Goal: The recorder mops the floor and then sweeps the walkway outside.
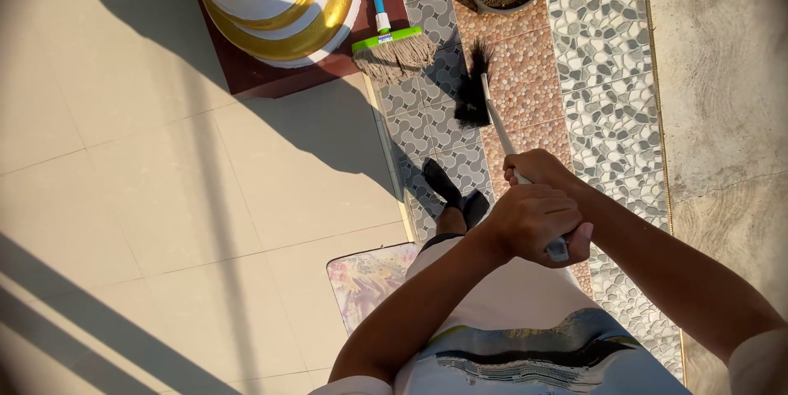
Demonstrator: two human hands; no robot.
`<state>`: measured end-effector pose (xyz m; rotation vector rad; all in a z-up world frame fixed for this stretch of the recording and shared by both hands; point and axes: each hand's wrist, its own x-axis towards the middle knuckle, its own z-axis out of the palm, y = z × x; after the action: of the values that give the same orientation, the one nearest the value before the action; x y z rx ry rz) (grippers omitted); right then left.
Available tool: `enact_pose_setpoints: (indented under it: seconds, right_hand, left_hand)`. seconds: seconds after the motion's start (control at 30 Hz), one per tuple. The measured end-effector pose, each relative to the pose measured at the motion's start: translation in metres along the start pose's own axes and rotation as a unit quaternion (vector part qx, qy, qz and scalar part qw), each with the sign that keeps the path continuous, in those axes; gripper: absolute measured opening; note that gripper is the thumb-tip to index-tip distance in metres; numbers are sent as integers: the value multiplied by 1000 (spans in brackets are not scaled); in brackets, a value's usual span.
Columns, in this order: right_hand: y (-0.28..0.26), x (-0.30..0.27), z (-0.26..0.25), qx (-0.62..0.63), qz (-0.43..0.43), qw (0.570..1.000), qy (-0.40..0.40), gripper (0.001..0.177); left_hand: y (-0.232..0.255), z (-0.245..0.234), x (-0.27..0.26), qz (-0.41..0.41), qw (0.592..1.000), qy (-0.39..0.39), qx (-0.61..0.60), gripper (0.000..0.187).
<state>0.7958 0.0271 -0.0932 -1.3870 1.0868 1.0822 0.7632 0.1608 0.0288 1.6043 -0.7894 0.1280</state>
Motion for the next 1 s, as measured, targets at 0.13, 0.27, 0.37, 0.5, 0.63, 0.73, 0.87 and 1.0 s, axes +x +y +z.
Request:
enact_pose_setpoints:
  seconds: [0.13, 0.27, 0.37, 0.5, 0.63, 0.73, 0.87, 1.0]
  right_hand:
    - [3, 2, 15, -20, 30, 999, -38, 17]
    - [1, -4, 17, 48, -118, 979, -158, 9]
    - [-3, 6, -3, 57, -236, 962, -126, 16]
    - [-8, -21, -27, 67, -88, 994, 25, 18]
    - [2, -28, -54, 59, -14, 994, 92, 18]
    - [46, -5, -59, 141, 7, 988, 58, 15]
    - [103, 71, -42, 267, -1, 946, -184, 15]
    - [138, 45, -41, 263, -193, 917, -229, 22]
  left_hand:
    - [-2, 7, 11, 43, 998, 31, -32, 22]
    - [-61, 28, -2, -50, 996, -43, 54, 26]
    - [-68, 38, 0, -54, 997, -23, 49, 30]
    - [-44, 46, 7, -35, 998, -43, -20, 30]
    - [-6, 73, 17, 52, 997, -9, -64, 28]
    - [-3, 114, -1, 113, 979, -97, -137, 24]
    - [-26, 114, -22, -25, 969, -219, -112, 11]
    - [-46, 123, -44, -150, 941, -302, -8, 15]
